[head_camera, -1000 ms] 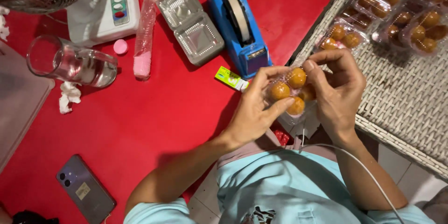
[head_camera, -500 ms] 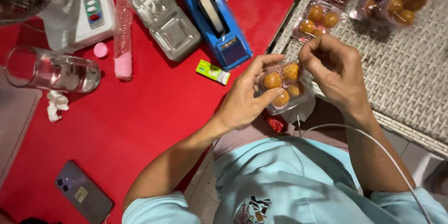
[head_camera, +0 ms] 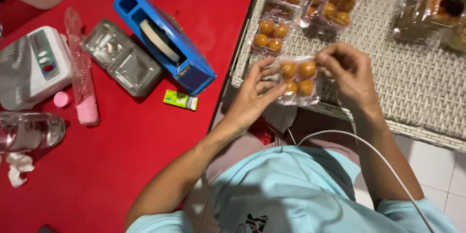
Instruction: Place small round cookies into a plastic container and seal it with tape.
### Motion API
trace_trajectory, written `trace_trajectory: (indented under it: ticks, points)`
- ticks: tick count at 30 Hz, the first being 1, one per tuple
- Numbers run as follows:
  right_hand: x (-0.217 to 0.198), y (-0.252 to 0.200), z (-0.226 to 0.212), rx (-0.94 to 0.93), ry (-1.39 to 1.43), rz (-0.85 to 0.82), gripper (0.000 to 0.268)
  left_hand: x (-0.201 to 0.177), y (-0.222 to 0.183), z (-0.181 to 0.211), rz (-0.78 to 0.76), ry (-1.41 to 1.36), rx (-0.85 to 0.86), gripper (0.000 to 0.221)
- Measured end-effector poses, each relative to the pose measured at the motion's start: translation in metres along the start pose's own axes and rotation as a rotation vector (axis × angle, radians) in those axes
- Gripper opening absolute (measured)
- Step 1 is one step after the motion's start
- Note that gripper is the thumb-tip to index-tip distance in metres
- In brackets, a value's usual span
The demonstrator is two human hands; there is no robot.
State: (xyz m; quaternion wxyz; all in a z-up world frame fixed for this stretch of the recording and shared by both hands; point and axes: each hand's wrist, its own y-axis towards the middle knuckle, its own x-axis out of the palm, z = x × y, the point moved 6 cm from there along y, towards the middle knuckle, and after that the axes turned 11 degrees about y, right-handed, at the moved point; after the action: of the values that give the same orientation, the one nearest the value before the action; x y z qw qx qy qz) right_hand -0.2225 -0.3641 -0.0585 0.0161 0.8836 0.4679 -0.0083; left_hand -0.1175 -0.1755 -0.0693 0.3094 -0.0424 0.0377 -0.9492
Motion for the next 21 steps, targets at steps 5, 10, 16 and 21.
trace_trajectory:
  ticks: [5, 10, 16, 21]
  points:
    - [-0.061, 0.000, 0.017, 0.044, -0.114, 0.190, 0.012, 0.019, 0.003, -0.011, -0.164, 0.242, -0.092, 0.064]
    - [-0.106, -0.001, 0.016, 0.026, -0.288, 0.272, 0.014, 0.028, -0.002, -0.003, -0.264, 0.325, -0.055, 0.046]
    - [-0.120, 0.002, 0.020, -0.309, -0.931, 0.289, 0.010, 0.026, -0.006, -0.007, -0.262, 0.318, -0.048, 0.034]
    - [-0.093, -0.011, 0.008, -0.466, -1.204, 0.358, 0.002, 0.025, -0.013, 0.000, -0.303, 0.362, -0.029, 0.027]
